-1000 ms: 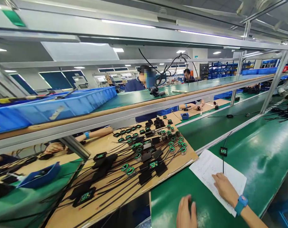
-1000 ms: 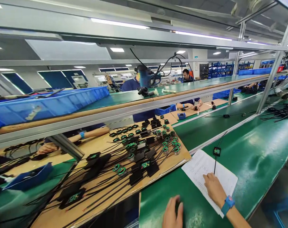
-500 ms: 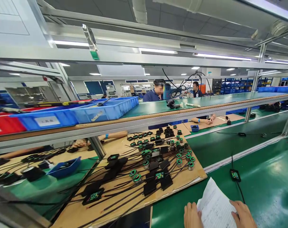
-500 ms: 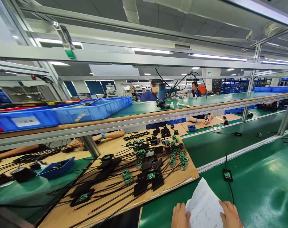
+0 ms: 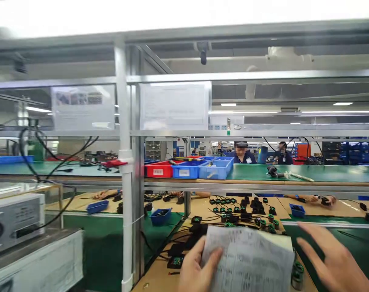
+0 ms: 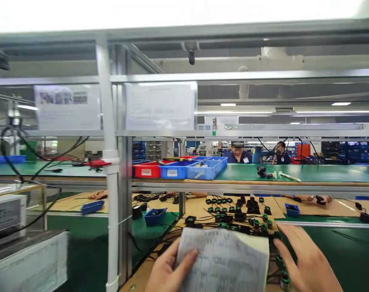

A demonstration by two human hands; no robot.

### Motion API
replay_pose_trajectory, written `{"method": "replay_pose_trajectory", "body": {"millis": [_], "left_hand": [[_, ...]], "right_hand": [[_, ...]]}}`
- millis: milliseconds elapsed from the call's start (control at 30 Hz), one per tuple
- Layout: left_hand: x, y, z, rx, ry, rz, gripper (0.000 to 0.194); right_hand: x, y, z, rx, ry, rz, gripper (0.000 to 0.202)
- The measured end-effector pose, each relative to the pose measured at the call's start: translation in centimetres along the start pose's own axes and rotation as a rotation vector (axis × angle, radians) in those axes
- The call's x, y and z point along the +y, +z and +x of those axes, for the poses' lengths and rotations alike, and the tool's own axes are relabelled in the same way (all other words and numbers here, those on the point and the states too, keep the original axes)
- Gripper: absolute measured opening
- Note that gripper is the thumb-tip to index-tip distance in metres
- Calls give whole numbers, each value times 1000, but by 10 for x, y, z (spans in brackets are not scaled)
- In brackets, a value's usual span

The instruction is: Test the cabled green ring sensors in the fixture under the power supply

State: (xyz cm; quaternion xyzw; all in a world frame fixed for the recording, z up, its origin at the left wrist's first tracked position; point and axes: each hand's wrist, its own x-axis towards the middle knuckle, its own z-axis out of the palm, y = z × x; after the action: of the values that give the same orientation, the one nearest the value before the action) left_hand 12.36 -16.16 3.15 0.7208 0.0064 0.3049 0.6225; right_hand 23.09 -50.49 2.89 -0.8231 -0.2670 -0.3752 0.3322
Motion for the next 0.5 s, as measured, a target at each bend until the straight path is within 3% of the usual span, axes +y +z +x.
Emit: {"method": "replay_pose_trajectory", "body": {"millis": [100,167,233,300,367,500], "left_hand": [[79,-18,48,39,128,-98,61],[113,-23,85,74,234,-176,59],[134,-24,123,63,312,-262,61],[147,-22,156,20,350,-320,65],[154,-19,183,-14,372,-342,68],[159,-13,213,-28,415,-350,62]], "right_hand": [[-122,-27,135,158,-350,127,39],[-186,-33,219,136,-427,145,39],[-226,-29,290,88,-401,102,38],[-245,-20,342,-82,-273,139,29],[-249,-10,373,-240,-163,213,23],[-240,0,394,-375,-106,382,30]]}}
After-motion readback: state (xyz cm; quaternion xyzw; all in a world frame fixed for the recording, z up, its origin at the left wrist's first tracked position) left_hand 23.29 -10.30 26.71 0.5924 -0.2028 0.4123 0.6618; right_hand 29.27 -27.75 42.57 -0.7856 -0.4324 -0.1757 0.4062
